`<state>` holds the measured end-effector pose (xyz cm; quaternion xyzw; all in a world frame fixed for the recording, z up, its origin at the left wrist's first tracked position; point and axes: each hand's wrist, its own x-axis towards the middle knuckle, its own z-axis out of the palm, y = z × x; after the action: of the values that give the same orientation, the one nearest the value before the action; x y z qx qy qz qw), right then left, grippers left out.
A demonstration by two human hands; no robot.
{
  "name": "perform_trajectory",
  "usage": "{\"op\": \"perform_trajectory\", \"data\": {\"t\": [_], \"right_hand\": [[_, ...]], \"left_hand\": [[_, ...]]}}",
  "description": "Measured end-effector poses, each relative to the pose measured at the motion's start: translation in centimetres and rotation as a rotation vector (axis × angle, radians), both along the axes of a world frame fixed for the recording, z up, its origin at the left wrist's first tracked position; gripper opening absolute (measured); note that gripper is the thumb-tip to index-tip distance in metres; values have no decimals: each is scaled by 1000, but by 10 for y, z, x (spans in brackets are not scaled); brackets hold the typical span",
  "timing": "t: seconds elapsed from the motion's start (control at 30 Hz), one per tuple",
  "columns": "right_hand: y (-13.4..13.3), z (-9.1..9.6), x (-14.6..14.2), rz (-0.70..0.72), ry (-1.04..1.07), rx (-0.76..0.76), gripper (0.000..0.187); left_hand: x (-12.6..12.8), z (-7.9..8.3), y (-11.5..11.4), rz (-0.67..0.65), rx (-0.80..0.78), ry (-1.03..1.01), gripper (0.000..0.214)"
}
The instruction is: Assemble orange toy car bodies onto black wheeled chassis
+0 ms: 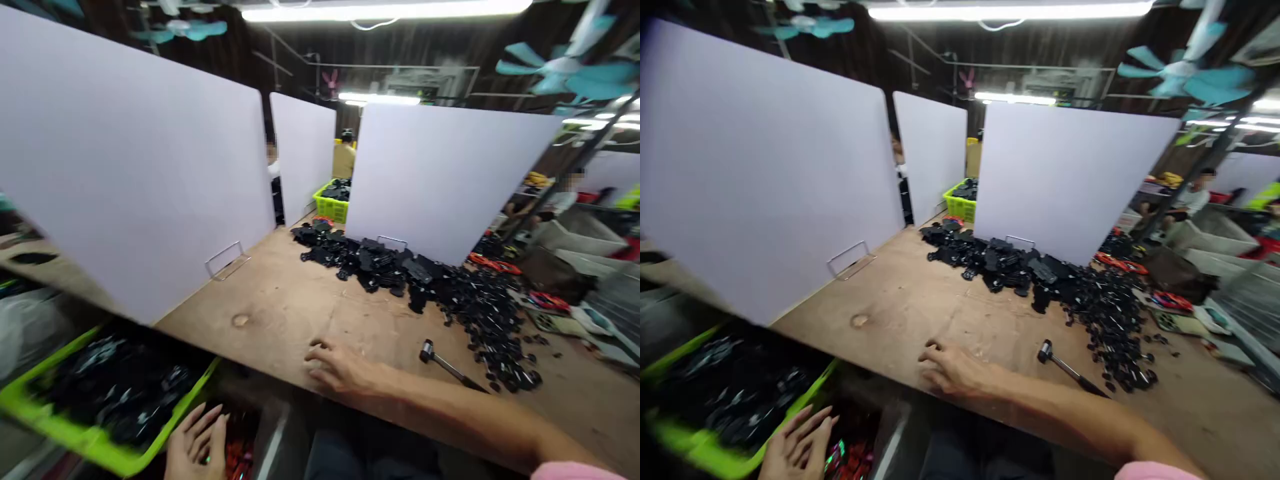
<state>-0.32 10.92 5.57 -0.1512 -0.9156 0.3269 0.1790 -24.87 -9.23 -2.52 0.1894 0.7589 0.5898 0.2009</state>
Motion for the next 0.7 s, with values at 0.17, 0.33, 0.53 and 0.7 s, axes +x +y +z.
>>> {"op": "perform_trajectory", "data": {"t": [0.17, 0.33, 0.53, 0.7], "right_hand": [[24, 3, 136, -584, 11, 149, 28], [-12, -39, 256, -1020, -93, 368, 33], [-30, -76, 286, -1200, -254, 393, 37], [-21, -85, 298, -1270, -249, 523, 33]], "left_hand": [[62, 29, 113, -248, 125, 257, 55], [39, 51, 241, -497, 103, 416, 61], [-10, 86, 395, -660, -34, 830, 76], [-22, 90, 494, -618, -209, 856, 92]]}}
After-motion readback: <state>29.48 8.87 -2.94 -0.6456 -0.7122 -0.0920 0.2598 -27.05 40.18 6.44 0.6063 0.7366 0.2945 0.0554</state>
